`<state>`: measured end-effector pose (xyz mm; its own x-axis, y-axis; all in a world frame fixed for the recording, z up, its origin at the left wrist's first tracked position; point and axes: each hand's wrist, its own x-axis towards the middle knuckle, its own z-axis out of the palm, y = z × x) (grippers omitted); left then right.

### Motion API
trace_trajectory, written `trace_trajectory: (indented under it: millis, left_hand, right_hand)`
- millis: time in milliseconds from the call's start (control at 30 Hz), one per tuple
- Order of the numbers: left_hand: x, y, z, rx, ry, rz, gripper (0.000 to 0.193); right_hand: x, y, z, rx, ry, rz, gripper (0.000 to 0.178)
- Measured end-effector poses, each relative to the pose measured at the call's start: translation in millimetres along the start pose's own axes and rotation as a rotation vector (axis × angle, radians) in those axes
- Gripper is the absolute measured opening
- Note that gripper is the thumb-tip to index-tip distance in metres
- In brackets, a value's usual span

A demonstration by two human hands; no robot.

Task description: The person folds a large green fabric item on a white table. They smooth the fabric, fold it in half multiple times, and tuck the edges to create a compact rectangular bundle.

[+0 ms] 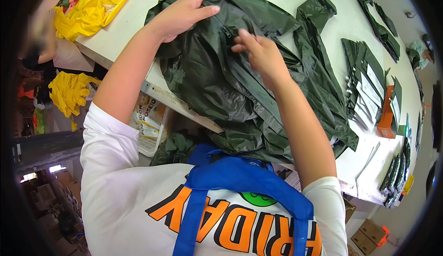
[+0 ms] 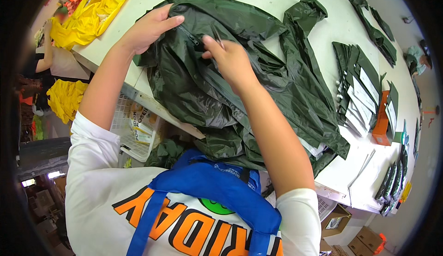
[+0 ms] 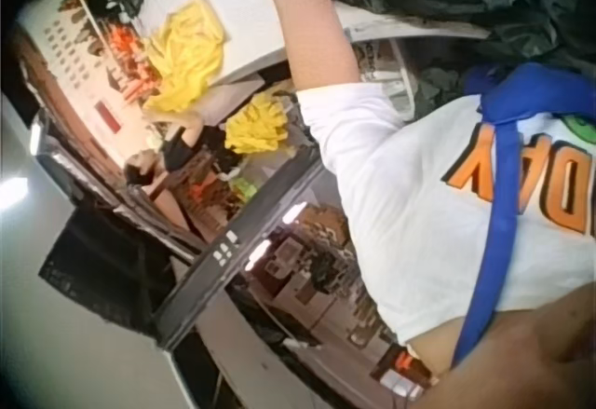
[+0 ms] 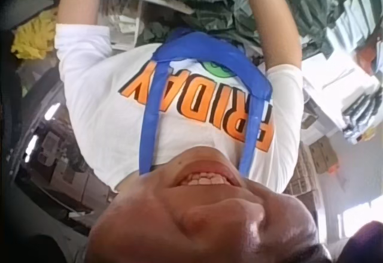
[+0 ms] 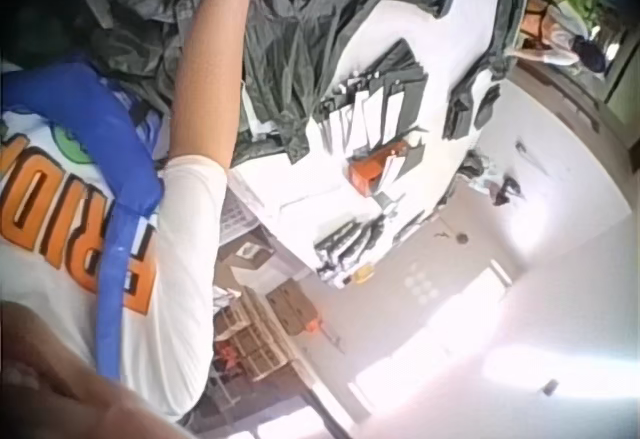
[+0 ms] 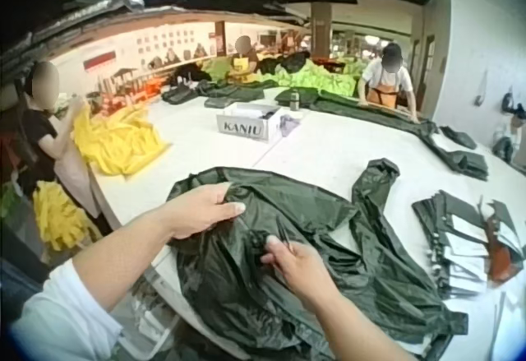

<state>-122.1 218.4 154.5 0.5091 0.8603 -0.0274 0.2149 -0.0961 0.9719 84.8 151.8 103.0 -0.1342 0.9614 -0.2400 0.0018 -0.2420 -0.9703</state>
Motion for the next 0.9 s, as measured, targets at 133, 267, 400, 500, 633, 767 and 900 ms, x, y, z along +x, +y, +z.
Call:
trace_trajectory:
  millis: [133, 267, 400, 500, 633, 767, 900]
  left_hand:
    - [0.1, 9.8, 18.6, 0.444, 0.066, 0.158, 0.035]
    - [18.1, -1.0, 13.5, 0.153, 0.192, 0.113, 0.04]
    - [23.5, 22.8, -58.4, -0.189, 0.317, 0.049, 0.034]
    - [37.8, 15.7, -97.9, -0.268, 0.385, -0.037, 0.032]
    - [46.5, -13.6, -134.6, -0.248, 0.225, -0.154, 0.04]
    - [50.3, -91.5, -120.4, 0.408, 0.287, -0.398, 0.053]
    - [43.8, -143.6, -82.2, 1.702, 0.452, -0.515, 0.068]
  right_hand:
    - [4.5, -6.3, 8.7, 0.116, 0.012, -0.115, 0.027]
    - [-9.2, 20.2, -24.0, -0.36, 0.052, -0.197, 0.03]
    - [-82.8, 69.9, -117.0, -0.771, 0.101, -0.121, 0.031]
    - [-165.3, 102.5, -214.0, -0.76, 0.268, 0.351, 0.029]
    - [-247.6, 100.7, -277.0, -0.657, 0.32, 0.732, 0.022]
    - [-263.8, 109.7, -270.1, -0.764, 0.245, 0.635, 0.021]
    - [-245.5, 128.1, -244.0, -0.618, 0.621, 0.262, 0.024]
